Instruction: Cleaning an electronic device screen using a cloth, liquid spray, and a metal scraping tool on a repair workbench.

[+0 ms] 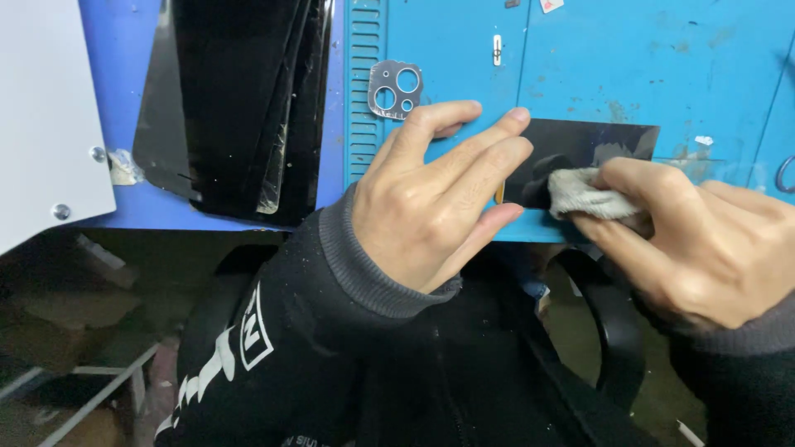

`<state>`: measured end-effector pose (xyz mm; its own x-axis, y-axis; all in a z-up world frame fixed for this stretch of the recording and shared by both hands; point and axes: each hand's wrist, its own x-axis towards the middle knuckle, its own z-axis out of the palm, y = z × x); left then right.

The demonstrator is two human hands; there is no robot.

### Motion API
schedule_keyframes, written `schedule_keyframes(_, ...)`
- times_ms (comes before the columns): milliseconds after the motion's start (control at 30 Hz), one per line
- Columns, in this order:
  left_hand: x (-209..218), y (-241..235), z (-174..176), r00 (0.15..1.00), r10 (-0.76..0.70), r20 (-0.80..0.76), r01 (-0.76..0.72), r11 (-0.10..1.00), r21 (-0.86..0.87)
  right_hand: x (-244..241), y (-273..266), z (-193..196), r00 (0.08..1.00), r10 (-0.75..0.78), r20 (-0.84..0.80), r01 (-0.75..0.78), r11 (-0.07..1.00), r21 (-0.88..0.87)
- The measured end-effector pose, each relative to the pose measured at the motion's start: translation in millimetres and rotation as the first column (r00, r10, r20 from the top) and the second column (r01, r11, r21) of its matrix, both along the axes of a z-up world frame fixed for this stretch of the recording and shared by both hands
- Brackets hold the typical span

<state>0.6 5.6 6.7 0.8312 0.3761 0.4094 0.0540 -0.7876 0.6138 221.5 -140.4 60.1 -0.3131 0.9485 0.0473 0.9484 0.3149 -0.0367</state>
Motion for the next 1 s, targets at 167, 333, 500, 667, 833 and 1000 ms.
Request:
schedule_keyframes(167, -0.1, 2.0, -0.9, 1.000, 0.003, -0.009, -0.003, 1.000, 0.008, 10.5, -14.6, -4.4, 1.000, 0.000, -0.031, -0.001, 0.999, -0.041)
schedule_keyframes(333, 2.7, 0.4, 1.6, 1.000, 0.008, -0.018, -0.007, 1.000, 0.027, 15.6, -19.4, -6.5, 0.999, -0.008, -0.039, 0.007, 0.999, -0.039)
schedule_keyframes(500, 0.9, 0.4, 0.4, 1.000, 0.001, -0.023, -0.001, 1.000, 0.013, 9.7, -7.6, -2.6, 0.999, 0.011, -0.049, -0.013, 0.999, -0.033)
schedule_keyframes(667, 3.6, 1.9, 0.5, 1.000, -0.014, -0.027, 0.015, 1.000, 0.008, 12.6, -19.3, -2.2, 1.000, -0.017, -0.002, 0.017, 1.000, -0.005)
schedule_keyframes(833, 4.2, -0.4, 3.5, 0.999, -0.013, -0.045, 0.013, 1.000, 0.011, 5.9, -13.4, -2.8, 0.998, -0.029, 0.055, 0.029, 1.000, 0.002)
schedule_keyframes(1000, 5.7, 0.6, 3.4, 0.999, 0.004, -0.037, -0.003, 1.000, 0.004, 9.1, -17.9, 4.8, 0.998, -0.021, 0.060, 0.021, 1.000, 0.004)
